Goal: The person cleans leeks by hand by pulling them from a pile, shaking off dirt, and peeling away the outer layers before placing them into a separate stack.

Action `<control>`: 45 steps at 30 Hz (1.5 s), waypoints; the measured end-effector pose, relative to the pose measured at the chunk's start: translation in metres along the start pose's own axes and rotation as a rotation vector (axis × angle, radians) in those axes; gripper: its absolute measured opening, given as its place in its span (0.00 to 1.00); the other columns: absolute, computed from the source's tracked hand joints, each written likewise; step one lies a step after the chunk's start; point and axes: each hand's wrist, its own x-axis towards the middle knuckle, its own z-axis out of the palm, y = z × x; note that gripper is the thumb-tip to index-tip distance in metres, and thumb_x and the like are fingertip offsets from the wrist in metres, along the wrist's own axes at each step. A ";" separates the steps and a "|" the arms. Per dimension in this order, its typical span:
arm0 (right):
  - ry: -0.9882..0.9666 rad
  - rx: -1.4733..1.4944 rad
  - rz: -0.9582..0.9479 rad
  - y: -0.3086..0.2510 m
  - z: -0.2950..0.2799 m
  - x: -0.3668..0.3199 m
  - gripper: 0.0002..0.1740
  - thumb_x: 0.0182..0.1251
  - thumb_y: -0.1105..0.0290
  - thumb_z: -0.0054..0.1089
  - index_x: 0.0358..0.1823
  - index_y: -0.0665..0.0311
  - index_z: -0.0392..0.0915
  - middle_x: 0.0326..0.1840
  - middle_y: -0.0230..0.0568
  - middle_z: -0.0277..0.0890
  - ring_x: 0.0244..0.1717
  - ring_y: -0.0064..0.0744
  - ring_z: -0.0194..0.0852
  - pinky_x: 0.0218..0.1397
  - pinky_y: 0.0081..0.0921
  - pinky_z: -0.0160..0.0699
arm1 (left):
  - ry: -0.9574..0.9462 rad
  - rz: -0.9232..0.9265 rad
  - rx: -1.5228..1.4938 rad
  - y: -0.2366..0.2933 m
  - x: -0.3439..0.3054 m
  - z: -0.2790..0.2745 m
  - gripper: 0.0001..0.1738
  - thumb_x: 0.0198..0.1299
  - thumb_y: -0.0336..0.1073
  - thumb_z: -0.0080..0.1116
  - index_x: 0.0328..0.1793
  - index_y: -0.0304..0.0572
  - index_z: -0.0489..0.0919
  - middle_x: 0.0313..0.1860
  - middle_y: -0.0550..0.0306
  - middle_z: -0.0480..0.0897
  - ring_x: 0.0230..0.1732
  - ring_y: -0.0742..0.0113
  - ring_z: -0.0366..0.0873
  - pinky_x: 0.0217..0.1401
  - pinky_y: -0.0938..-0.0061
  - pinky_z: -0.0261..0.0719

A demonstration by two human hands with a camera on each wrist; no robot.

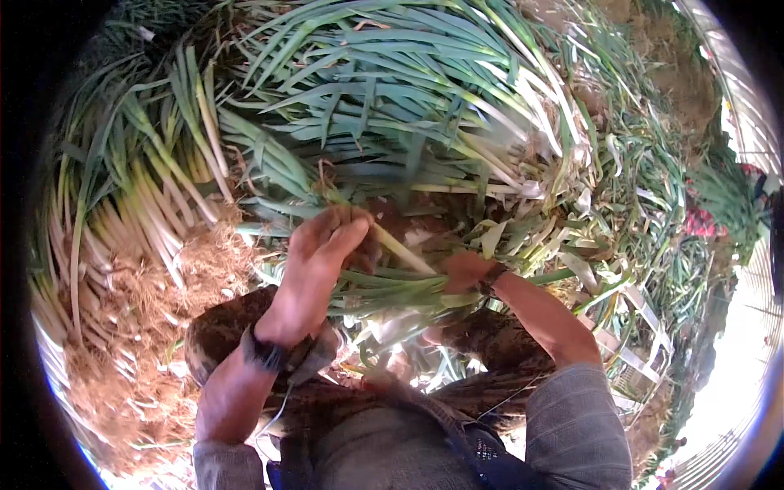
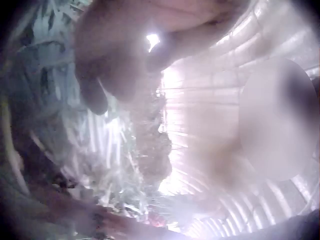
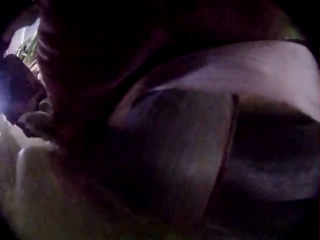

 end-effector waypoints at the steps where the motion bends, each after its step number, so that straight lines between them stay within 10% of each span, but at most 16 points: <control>1: -0.158 -0.104 0.127 -0.002 0.001 0.000 0.29 0.44 0.50 0.65 0.46 0.63 0.83 0.39 0.53 0.83 0.42 0.52 0.82 0.46 0.42 0.81 | 0.055 0.016 0.043 -0.014 0.009 -0.006 0.14 0.67 0.38 0.56 0.51 0.34 0.75 0.44 0.53 0.79 0.45 0.67 0.78 0.43 0.70 0.79; 4: 0.067 -0.134 0.044 -0.023 -0.002 -0.022 0.26 0.46 0.52 0.63 0.43 0.63 0.83 0.36 0.51 0.82 0.38 0.51 0.82 0.42 0.42 0.81 | 0.072 -0.065 0.004 -0.084 0.044 -0.045 0.20 0.66 0.40 0.58 0.59 0.36 0.74 0.55 0.53 0.78 0.57 0.63 0.74 0.56 0.67 0.74; 7: 0.052 -0.269 0.001 -0.049 0.008 -0.025 0.19 0.48 0.57 0.61 0.36 0.64 0.83 0.32 0.49 0.82 0.35 0.47 0.83 0.39 0.41 0.81 | 0.256 0.171 0.421 -0.166 0.074 -0.098 0.22 0.61 0.42 0.63 0.54 0.31 0.77 0.44 0.53 0.81 0.43 0.63 0.78 0.46 0.66 0.75; 10: -0.011 -0.145 0.070 -0.100 -0.002 -0.056 0.14 0.50 0.61 0.65 0.33 0.64 0.84 0.29 0.43 0.82 0.31 0.42 0.82 0.35 0.42 0.81 | 0.285 -0.007 0.400 -0.187 0.081 -0.110 0.29 0.58 0.46 0.66 0.57 0.28 0.76 0.48 0.50 0.81 0.45 0.61 0.77 0.46 0.62 0.73; 13: 0.221 -0.210 -0.110 -0.114 0.023 -0.065 0.13 0.53 0.61 0.63 0.30 0.65 0.82 0.24 0.42 0.79 0.27 0.40 0.78 0.33 0.40 0.79 | 0.558 -0.378 0.275 -0.185 0.081 -0.074 0.23 0.55 0.42 0.68 0.49 0.30 0.78 0.40 0.52 0.80 0.42 0.57 0.76 0.45 0.61 0.71; 16: 0.206 -0.439 -0.045 -0.120 0.038 -0.075 0.14 0.54 0.59 0.62 0.35 0.61 0.81 0.20 0.34 0.73 0.22 0.32 0.72 0.26 0.29 0.70 | 0.736 -0.162 -0.289 -0.212 0.097 -0.052 0.15 0.57 0.40 0.65 0.42 0.35 0.78 0.33 0.54 0.76 0.38 0.58 0.73 0.43 0.60 0.72; 22: 0.000 0.011 0.167 -0.101 -0.038 -0.176 0.43 0.47 0.53 0.76 0.63 0.65 0.69 0.49 0.47 0.69 0.45 0.37 0.69 0.46 0.36 0.75 | -0.349 0.230 -0.995 -0.065 0.030 0.019 0.13 0.65 0.41 0.50 0.27 0.49 0.69 0.15 0.67 0.61 0.18 0.72 0.57 0.21 0.72 0.58; 23: 0.038 0.063 0.152 -0.103 -0.042 -0.188 0.48 0.46 0.54 0.78 0.67 0.65 0.64 0.61 0.53 0.66 0.55 0.46 0.70 0.62 0.42 0.72 | -0.338 0.320 -0.991 -0.045 0.022 0.028 0.14 0.65 0.41 0.51 0.25 0.50 0.68 0.13 0.69 0.60 0.15 0.73 0.56 0.19 0.73 0.59; 27: 0.238 0.124 0.104 -0.111 -0.056 -0.217 0.58 0.46 0.60 0.78 0.76 0.61 0.49 0.75 0.56 0.50 0.71 0.51 0.59 0.75 0.51 0.56 | 0.092 0.208 -0.326 -0.034 0.043 0.036 0.18 0.67 0.45 0.54 0.24 0.51 0.68 0.12 0.69 0.63 0.12 0.74 0.58 0.15 0.73 0.62; 31: 0.672 0.611 0.023 -0.102 -0.065 -0.221 0.41 0.60 0.59 0.69 0.70 0.67 0.60 0.66 0.59 0.66 0.60 0.46 0.74 0.51 0.40 0.86 | 0.038 0.264 -0.138 -0.036 0.026 0.057 0.19 0.64 0.46 0.63 0.27 0.47 0.69 0.13 0.69 0.64 0.11 0.76 0.60 0.11 0.75 0.60; 34: 1.233 0.464 -0.155 -0.128 -0.083 -0.228 0.31 0.61 0.61 0.67 0.63 0.66 0.68 0.60 0.53 0.71 0.56 0.40 0.75 0.54 0.37 0.82 | 0.039 0.300 0.178 -0.040 0.015 0.073 0.20 0.62 0.48 0.65 0.29 0.45 0.70 0.13 0.69 0.65 0.10 0.79 0.62 0.09 0.79 0.61; 41: 1.362 0.497 -0.172 -0.164 -0.122 -0.248 0.33 0.63 0.50 0.64 0.62 0.65 0.70 0.64 0.51 0.71 0.57 0.40 0.76 0.60 0.41 0.77 | -0.174 0.368 0.104 -0.021 -0.004 0.101 0.19 0.64 0.47 0.62 0.28 0.43 0.72 0.11 0.66 0.67 0.08 0.75 0.63 0.08 0.77 0.65; 45: 0.916 0.522 -0.212 -0.145 -0.089 -0.218 0.35 0.65 0.52 0.63 0.64 0.71 0.67 0.62 0.57 0.71 0.62 0.45 0.73 0.65 0.40 0.73 | -0.113 0.387 -0.002 0.015 -0.022 0.106 0.14 0.64 0.39 0.57 0.25 0.48 0.72 0.11 0.65 0.68 0.09 0.73 0.63 0.09 0.75 0.65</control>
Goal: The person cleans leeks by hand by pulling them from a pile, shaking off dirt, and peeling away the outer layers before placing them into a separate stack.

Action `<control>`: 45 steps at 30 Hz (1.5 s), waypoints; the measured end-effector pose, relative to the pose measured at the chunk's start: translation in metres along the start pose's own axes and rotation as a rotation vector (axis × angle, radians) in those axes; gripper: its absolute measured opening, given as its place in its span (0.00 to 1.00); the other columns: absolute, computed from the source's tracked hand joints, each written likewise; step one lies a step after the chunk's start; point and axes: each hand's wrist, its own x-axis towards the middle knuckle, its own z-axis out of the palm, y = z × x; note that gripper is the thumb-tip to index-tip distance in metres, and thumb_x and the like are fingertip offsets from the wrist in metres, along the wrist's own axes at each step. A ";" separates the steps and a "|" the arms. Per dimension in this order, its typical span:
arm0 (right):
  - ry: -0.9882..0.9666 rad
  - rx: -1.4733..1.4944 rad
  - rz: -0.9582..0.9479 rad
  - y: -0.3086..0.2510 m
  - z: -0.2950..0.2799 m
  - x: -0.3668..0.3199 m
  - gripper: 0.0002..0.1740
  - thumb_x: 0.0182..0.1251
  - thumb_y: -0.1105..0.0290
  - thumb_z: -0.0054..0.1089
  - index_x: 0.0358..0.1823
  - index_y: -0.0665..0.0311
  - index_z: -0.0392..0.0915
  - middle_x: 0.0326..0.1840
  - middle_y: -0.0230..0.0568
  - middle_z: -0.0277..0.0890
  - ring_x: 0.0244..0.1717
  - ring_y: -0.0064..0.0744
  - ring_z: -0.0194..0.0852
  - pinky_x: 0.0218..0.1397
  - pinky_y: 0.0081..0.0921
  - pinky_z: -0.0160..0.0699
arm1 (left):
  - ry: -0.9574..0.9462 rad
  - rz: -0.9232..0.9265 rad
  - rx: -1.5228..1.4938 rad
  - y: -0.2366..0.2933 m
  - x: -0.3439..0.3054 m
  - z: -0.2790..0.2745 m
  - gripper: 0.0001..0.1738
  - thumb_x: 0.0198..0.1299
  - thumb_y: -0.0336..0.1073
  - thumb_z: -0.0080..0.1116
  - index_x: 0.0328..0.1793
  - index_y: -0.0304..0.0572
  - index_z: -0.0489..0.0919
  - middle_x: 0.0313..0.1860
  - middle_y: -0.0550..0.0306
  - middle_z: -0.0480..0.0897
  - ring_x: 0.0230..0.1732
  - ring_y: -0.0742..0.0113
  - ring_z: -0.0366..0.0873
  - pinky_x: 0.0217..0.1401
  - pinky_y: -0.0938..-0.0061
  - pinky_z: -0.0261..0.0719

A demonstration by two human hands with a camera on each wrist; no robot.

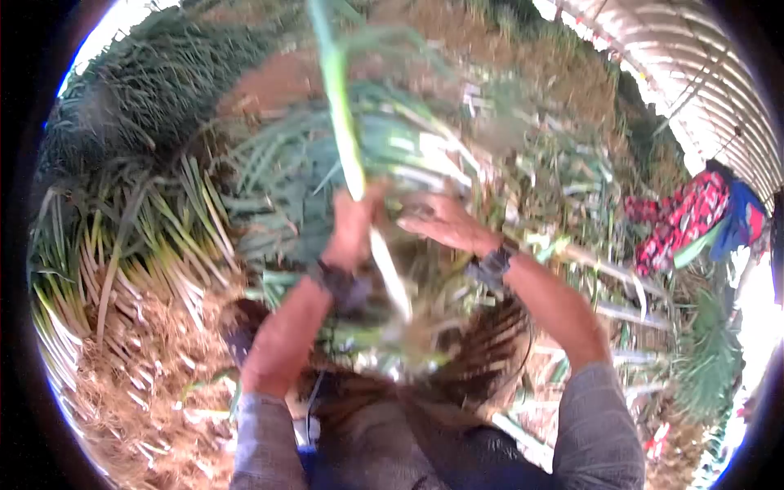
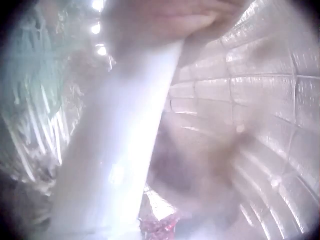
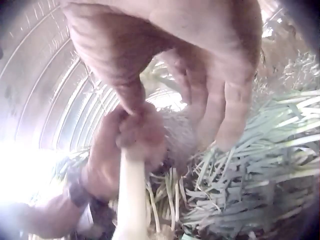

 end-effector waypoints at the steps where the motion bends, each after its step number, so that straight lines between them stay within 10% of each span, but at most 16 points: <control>1: -0.156 -0.019 -0.009 0.004 0.006 -0.008 0.35 0.65 0.53 0.62 0.64 0.72 0.67 0.61 0.59 0.71 0.61 0.45 0.73 0.65 0.39 0.74 | -0.018 -0.041 -0.097 0.017 -0.002 -0.002 0.14 0.64 0.39 0.57 0.25 0.49 0.71 0.11 0.66 0.67 0.09 0.75 0.62 0.09 0.75 0.65; 7: -0.281 -0.285 0.238 0.104 0.019 -0.013 0.19 0.68 0.63 0.58 0.54 0.70 0.76 0.50 0.54 0.80 0.47 0.41 0.82 0.51 0.35 0.82 | 0.006 0.123 -0.065 0.045 -0.001 -0.054 0.12 0.63 0.40 0.59 0.27 0.51 0.73 0.11 0.71 0.64 0.10 0.79 0.59 0.11 0.78 0.62; 9: -0.569 -0.640 0.630 0.126 0.024 -0.012 0.18 0.67 0.66 0.58 0.54 0.68 0.76 0.49 0.53 0.80 0.45 0.40 0.81 0.48 0.34 0.83 | 0.076 0.121 -0.001 0.048 -0.006 -0.065 0.13 0.64 0.41 0.59 0.27 0.51 0.71 0.12 0.72 0.61 0.11 0.78 0.57 0.13 0.78 0.60; 11: -0.733 -0.576 0.653 0.139 0.046 -0.031 0.14 0.68 0.61 0.55 0.45 0.63 0.81 0.33 0.42 0.77 0.36 0.33 0.76 0.49 0.40 0.80 | 0.094 0.061 -0.017 0.041 -0.008 -0.078 0.15 0.67 0.42 0.56 0.26 0.51 0.69 0.14 0.71 0.59 0.13 0.78 0.55 0.15 0.77 0.58; 16: -1.089 -0.120 0.385 0.257 0.156 -0.087 0.22 0.61 0.60 0.59 0.54 0.62 0.80 0.35 0.41 0.78 0.40 0.30 0.76 0.50 0.39 0.79 | 0.227 -0.105 -0.159 0.019 -0.005 -0.085 0.14 0.65 0.39 0.61 0.28 0.47 0.72 0.14 0.69 0.63 0.13 0.79 0.59 0.15 0.78 0.59; 18: -0.833 -0.302 0.222 0.246 0.176 -0.079 0.23 0.64 0.59 0.58 0.59 0.60 0.77 0.32 0.36 0.78 0.34 0.25 0.76 0.44 0.33 0.80 | 0.243 -0.155 -0.203 0.007 0.007 -0.096 0.14 0.64 0.41 0.61 0.28 0.48 0.72 0.15 0.71 0.63 0.14 0.78 0.58 0.16 0.76 0.60; 23: -0.563 -0.146 0.610 0.102 0.045 -0.015 0.18 0.72 0.54 0.54 0.47 0.62 0.79 0.24 0.31 0.73 0.19 0.17 0.68 0.20 0.15 0.69 | 0.347 -0.304 -0.253 -0.022 0.027 -0.114 0.12 0.66 0.42 0.58 0.33 0.50 0.71 0.19 0.73 0.64 0.17 0.79 0.59 0.19 0.77 0.61; 26: -0.297 -0.009 0.376 0.068 -0.027 -0.006 0.19 0.71 0.57 0.56 0.50 0.67 0.77 0.25 0.31 0.71 0.19 0.18 0.68 0.21 0.14 0.73 | 0.376 -0.283 -0.254 -0.030 0.023 -0.125 0.11 0.65 0.40 0.59 0.32 0.49 0.70 0.20 0.70 0.66 0.17 0.78 0.61 0.18 0.75 0.64; 32: -0.063 0.323 0.335 0.077 0.025 -0.019 0.17 0.72 0.55 0.53 0.45 0.63 0.75 0.20 0.22 0.67 0.14 0.11 0.59 0.14 0.12 0.60 | 0.461 -0.231 -0.290 -0.023 0.003 -0.130 0.11 0.64 0.40 0.60 0.32 0.45 0.73 0.20 0.66 0.69 0.15 0.73 0.64 0.16 0.73 0.67; 41: -0.136 0.574 0.395 0.068 0.097 -0.016 0.21 0.69 0.54 0.59 0.51 0.64 0.71 0.27 0.28 0.71 0.21 0.13 0.66 0.19 0.09 0.69 | 0.423 -0.305 -0.034 -0.062 -0.033 -0.130 0.13 0.59 0.40 0.66 0.26 0.44 0.76 0.19 0.63 0.74 0.16 0.73 0.67 0.14 0.75 0.68; 45: -0.116 0.489 0.228 0.047 0.156 -0.013 0.33 0.65 0.54 0.64 0.64 0.67 0.68 0.51 0.45 0.76 0.48 0.30 0.79 0.53 0.29 0.80 | 0.401 -0.335 -0.104 -0.057 -0.035 -0.112 0.19 0.59 0.43 0.66 0.21 0.46 0.73 0.15 0.62 0.71 0.13 0.72 0.66 0.13 0.73 0.65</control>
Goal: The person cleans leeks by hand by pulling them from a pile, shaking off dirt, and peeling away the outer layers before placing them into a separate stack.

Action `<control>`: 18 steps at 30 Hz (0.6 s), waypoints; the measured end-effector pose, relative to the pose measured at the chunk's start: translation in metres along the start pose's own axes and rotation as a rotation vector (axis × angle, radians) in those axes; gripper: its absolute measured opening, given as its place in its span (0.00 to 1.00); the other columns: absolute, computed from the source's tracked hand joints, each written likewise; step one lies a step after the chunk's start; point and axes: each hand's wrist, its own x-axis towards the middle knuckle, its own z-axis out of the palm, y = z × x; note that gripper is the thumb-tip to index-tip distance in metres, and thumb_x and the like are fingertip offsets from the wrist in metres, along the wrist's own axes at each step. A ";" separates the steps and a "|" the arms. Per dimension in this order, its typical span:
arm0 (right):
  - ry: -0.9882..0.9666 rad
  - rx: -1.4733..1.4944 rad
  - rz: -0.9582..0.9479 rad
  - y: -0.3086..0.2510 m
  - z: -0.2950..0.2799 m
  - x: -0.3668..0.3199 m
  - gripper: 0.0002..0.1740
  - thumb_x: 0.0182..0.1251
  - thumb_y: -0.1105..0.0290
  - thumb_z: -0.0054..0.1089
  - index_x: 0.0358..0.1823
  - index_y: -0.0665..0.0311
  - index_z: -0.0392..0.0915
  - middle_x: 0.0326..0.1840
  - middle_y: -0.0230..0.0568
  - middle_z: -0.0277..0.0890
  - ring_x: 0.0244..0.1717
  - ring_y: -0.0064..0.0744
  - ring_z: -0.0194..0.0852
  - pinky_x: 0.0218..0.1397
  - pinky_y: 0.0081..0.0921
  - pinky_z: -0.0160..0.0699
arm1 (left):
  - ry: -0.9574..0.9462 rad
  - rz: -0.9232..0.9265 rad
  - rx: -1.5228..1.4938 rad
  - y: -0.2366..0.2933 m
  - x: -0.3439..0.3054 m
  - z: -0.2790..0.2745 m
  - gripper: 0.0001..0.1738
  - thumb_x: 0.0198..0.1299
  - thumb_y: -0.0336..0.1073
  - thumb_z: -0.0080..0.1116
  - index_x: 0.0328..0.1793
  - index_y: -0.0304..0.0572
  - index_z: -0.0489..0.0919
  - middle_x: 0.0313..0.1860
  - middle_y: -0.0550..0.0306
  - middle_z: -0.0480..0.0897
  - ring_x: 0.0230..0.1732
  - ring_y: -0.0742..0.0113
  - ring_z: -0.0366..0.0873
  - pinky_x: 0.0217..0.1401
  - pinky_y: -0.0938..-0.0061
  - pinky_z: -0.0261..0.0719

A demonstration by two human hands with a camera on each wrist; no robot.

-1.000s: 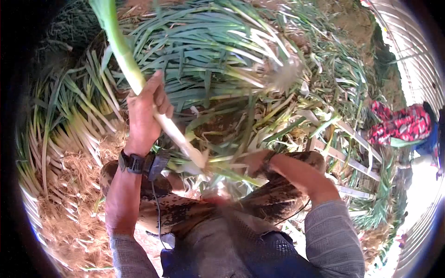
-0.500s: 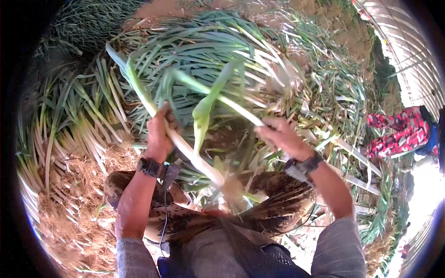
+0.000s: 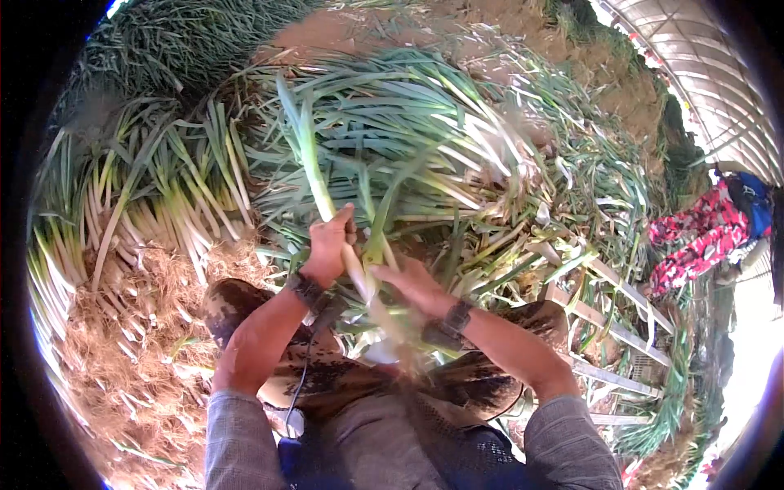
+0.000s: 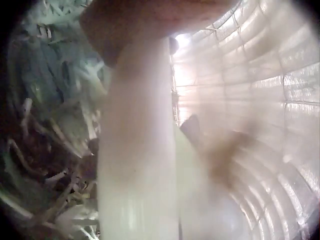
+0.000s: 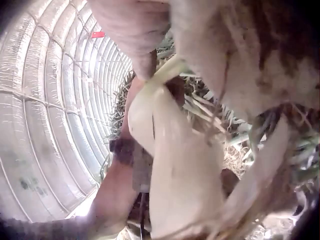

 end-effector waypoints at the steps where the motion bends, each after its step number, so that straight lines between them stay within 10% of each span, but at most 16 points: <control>1: -0.026 0.071 -0.005 -0.003 0.010 0.001 0.31 0.64 0.54 0.65 0.61 0.67 0.72 0.48 0.44 0.78 0.41 0.27 0.77 0.45 0.27 0.80 | 0.049 0.030 -0.013 0.001 -0.002 0.005 0.19 0.59 0.42 0.67 0.19 0.46 0.73 0.14 0.62 0.70 0.10 0.71 0.64 0.11 0.72 0.64; 9: 0.131 -0.039 0.065 -0.007 -0.028 -0.023 0.15 0.63 0.70 0.61 0.48 0.69 0.76 0.25 0.32 0.75 0.17 0.15 0.67 0.16 0.14 0.69 | 0.284 0.194 -0.043 0.031 0.058 -0.042 0.19 0.59 0.43 0.67 0.24 0.40 0.73 0.16 0.60 0.70 0.14 0.68 0.68 0.15 0.66 0.67; 18: 0.543 0.259 -0.040 -0.005 -0.093 -0.022 0.14 0.58 0.73 0.67 0.43 0.65 0.72 0.23 0.30 0.70 0.15 0.19 0.65 0.10 0.17 0.63 | 0.596 0.364 -0.260 0.025 0.089 -0.091 0.25 0.59 0.52 0.64 0.27 0.34 0.74 0.21 0.53 0.75 0.19 0.62 0.71 0.22 0.64 0.70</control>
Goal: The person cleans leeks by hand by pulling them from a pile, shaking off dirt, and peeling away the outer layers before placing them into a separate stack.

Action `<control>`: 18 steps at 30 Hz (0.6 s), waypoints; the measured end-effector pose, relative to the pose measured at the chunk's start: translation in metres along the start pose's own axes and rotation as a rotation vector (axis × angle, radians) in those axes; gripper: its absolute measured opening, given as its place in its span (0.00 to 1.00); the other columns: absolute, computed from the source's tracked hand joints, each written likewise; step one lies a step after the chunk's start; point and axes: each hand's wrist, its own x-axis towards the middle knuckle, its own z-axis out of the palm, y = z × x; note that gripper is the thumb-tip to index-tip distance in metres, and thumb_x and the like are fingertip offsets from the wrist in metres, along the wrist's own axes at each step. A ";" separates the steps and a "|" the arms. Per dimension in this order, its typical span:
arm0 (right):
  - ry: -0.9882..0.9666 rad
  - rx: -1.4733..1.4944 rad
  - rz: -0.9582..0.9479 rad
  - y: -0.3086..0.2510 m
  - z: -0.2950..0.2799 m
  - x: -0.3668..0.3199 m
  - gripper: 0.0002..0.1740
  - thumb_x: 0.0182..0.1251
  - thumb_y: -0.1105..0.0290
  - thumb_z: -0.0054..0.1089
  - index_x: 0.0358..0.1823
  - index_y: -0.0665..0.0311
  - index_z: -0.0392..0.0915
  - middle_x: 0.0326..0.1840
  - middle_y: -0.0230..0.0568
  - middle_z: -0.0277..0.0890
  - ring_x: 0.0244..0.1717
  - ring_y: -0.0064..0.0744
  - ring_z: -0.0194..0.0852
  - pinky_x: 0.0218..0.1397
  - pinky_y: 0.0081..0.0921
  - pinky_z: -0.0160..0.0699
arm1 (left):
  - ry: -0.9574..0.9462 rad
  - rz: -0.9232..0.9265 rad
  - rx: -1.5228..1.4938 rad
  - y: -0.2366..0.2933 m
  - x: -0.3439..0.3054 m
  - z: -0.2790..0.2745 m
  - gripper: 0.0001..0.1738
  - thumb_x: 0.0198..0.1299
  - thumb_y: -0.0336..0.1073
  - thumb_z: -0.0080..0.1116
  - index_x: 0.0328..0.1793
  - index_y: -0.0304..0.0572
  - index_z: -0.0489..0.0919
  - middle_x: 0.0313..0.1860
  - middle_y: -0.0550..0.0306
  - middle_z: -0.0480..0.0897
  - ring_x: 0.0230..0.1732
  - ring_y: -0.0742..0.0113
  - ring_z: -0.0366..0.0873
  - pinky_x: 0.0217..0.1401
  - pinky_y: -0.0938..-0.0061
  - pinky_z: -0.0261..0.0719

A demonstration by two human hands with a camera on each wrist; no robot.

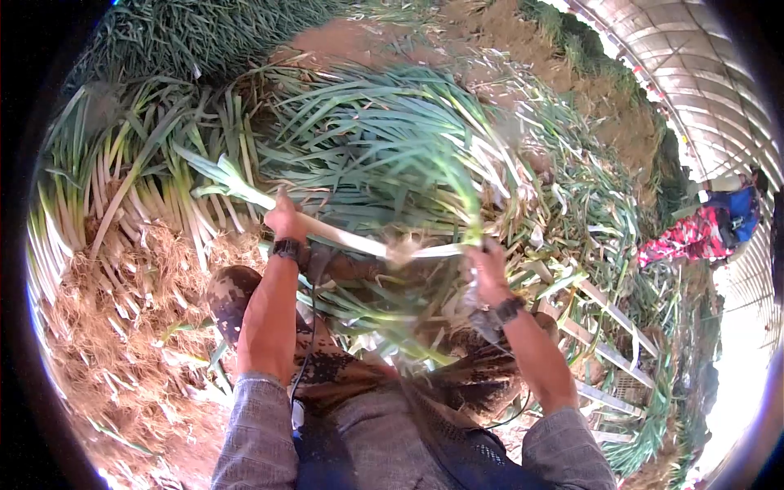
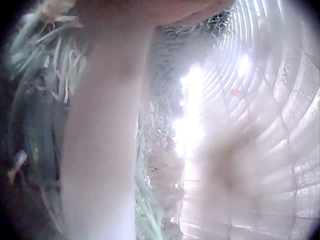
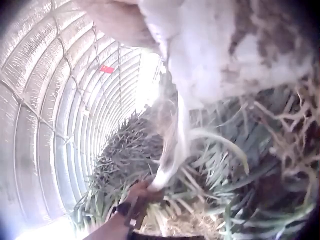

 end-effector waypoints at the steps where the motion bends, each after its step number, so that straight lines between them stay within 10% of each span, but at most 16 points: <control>1: 0.052 -0.050 -0.002 -0.018 -0.010 -0.006 0.15 0.58 0.73 0.67 0.44 0.65 0.73 0.24 0.31 0.71 0.15 0.19 0.64 0.11 0.16 0.64 | 0.006 0.000 0.042 -0.003 0.010 -0.003 0.27 0.59 0.53 0.64 0.27 0.33 0.75 0.21 0.54 0.75 0.19 0.62 0.71 0.22 0.64 0.69; 4: 0.331 -0.237 -0.093 -0.019 -0.068 0.026 0.23 0.57 0.63 0.71 0.50 0.68 0.76 0.37 0.34 0.79 0.32 0.17 0.78 0.17 0.15 0.71 | -0.102 0.053 0.050 -0.006 0.014 -0.012 0.27 0.58 0.54 0.65 0.27 0.32 0.75 0.21 0.53 0.76 0.18 0.63 0.71 0.22 0.64 0.69; 12: 0.099 0.171 -0.401 -0.073 -0.006 0.010 0.10 0.69 0.62 0.60 0.39 0.62 0.75 0.26 0.26 0.71 0.20 0.14 0.65 0.15 0.15 0.65 | -0.423 -0.191 0.039 0.021 -0.077 0.016 0.20 0.61 0.49 0.63 0.26 0.45 0.73 0.21 0.60 0.71 0.17 0.71 0.67 0.14 0.71 0.67; 18: -0.304 -0.370 -0.180 -0.036 0.091 -0.018 0.25 0.74 0.66 0.51 0.69 0.67 0.64 0.40 0.44 0.80 0.27 0.25 0.77 0.27 0.18 0.81 | -0.640 -0.173 0.235 0.006 -0.111 0.022 0.24 0.61 0.57 0.61 0.41 0.42 0.78 0.32 0.57 0.80 0.30 0.69 0.77 0.30 0.71 0.80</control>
